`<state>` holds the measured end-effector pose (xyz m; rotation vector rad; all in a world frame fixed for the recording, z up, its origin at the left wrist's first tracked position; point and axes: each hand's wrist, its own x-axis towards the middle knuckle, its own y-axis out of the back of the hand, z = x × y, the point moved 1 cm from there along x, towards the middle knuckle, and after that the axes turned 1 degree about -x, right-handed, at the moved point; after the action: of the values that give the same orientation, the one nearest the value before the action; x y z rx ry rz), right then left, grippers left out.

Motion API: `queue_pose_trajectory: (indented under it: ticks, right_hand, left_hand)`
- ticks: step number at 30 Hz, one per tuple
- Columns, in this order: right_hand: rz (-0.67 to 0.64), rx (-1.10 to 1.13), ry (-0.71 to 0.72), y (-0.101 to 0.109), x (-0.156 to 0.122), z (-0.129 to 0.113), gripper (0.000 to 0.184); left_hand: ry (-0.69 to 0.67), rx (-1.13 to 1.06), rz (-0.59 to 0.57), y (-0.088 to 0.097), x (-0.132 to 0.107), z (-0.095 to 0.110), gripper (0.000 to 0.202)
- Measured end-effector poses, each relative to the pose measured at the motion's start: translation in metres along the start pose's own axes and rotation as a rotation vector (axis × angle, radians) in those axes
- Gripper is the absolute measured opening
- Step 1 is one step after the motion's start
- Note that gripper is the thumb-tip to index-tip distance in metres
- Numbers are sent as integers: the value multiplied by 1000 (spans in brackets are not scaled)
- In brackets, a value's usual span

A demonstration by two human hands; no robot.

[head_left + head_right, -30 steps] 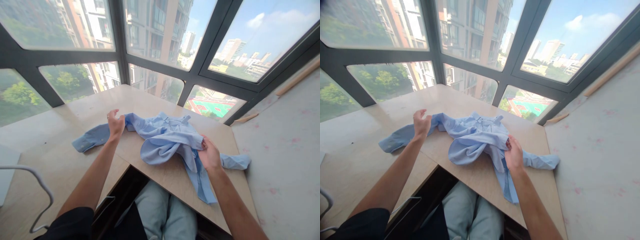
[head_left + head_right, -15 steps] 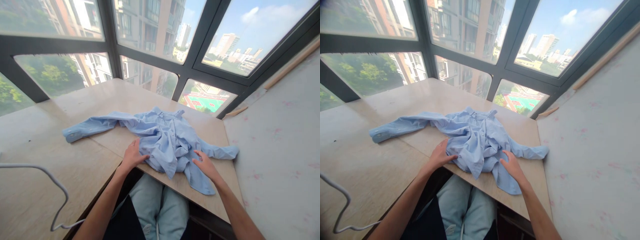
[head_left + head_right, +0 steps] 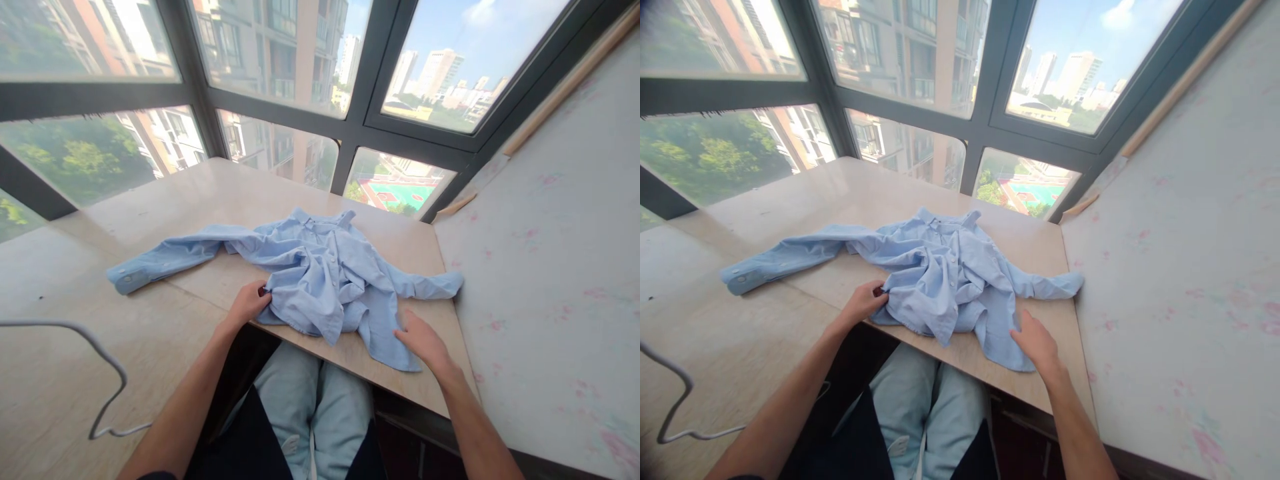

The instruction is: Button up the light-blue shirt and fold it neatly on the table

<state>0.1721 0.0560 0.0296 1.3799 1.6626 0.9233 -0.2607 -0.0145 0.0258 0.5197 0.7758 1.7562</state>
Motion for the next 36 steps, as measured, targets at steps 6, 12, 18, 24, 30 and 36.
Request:
queue_pose_trajectory:
  ticks: [6, 12, 18, 24, 30, 36]
  right_hand:
    - [-280, 68, -133, 24, -7, -16, 12]
    - [24, 873, -47, 41, -10, -53, 21]
    - [-376, 1004, 368, 43, -46, -129, 42]
    - [-294, 712, 410, 27, -43, -119, 37]
    - [-291, 179, 539, -5, -45, -60, 66]
    - [-153, 30, 596, -34, -57, -54, 59]
  left_hand:
    - [354, -587, 315, 26, -13, 16, 16]
    - [324, -1486, 479, 66, -49, 39, 15]
    - [172, -1632, 464, 62, -89, 49, 21]
    - [261, -1289, 327, 26, -118, 27, 39]
    - [341, -494, 0, 6, -136, 6, 37]
    - [84, 116, 70, -5, -128, 12, 33]
